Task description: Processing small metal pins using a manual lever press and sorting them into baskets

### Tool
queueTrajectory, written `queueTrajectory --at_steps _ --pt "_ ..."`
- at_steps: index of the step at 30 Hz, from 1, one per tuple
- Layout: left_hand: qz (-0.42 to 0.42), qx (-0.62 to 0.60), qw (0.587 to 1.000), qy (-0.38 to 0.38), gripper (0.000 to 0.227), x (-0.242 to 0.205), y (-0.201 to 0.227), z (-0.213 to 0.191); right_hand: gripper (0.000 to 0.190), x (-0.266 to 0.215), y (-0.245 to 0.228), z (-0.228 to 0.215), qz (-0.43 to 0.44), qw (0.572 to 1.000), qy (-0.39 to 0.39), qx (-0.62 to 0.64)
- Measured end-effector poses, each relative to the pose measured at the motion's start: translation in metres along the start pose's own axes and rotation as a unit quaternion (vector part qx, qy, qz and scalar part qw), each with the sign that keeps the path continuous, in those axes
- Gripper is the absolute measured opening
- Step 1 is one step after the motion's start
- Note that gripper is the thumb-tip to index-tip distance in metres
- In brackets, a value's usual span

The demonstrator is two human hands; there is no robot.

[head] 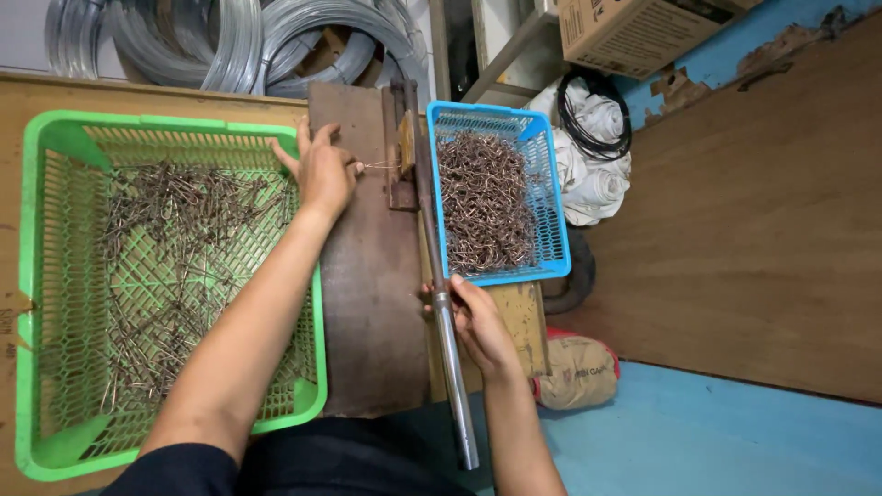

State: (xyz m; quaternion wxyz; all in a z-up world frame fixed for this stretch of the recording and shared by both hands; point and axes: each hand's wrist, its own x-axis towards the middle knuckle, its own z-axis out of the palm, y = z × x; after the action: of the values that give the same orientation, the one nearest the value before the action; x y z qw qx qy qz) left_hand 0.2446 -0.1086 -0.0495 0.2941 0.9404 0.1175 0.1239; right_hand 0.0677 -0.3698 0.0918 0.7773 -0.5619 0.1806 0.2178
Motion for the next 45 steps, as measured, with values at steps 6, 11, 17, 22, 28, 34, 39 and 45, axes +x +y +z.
queueTrajectory --at_steps 6,11,17,22,28,34,39,45 --pt "0.119 0.042 0.992 -0.023 0.014 0.014 0.021 -0.002 0.028 -0.003 0.003 0.003 -0.017 1.0 -0.003 0.01" --pt "0.113 0.051 0.992 0.001 0.012 0.02 0.009 0.029 0.026 0.001 0.01 -0.005 -0.007 1.0 0.003 0.012" --pt "0.092 0.005 0.996 0.018 0.012 -0.002 0.011 0.023 0.027 0.004 0.013 -0.009 -0.006 1.0 -0.01 0.018" --pt "0.062 -0.105 0.993 0.002 0.011 -0.01 0.032 0.027 0.029 0.007 0.013 -0.008 -0.012 1.0 -0.004 0.027" --pt "0.092 -0.15 0.984 0.019 0.006 -0.013 0.037 0.034 0.025 0.008 0.014 -0.005 -0.007 1.0 0.004 0.028" --pt "0.081 -0.198 0.975 0.064 0.008 -0.019 0.043 0.032 0.022 0.017 0.033 0.0 -0.013 0.999 0.003 -0.041" --pt "0.07 -0.178 0.98 0.057 0.007 -0.022 0.045 0.028 0.021 0.031 0.059 -0.015 -0.022 0.997 0.02 -0.07" --pt "0.078 -0.137 0.986 0.062 0.008 -0.022 0.042 0.03 0.077 0.007 0.059 0.008 0.159 0.984 -0.028 -0.068"
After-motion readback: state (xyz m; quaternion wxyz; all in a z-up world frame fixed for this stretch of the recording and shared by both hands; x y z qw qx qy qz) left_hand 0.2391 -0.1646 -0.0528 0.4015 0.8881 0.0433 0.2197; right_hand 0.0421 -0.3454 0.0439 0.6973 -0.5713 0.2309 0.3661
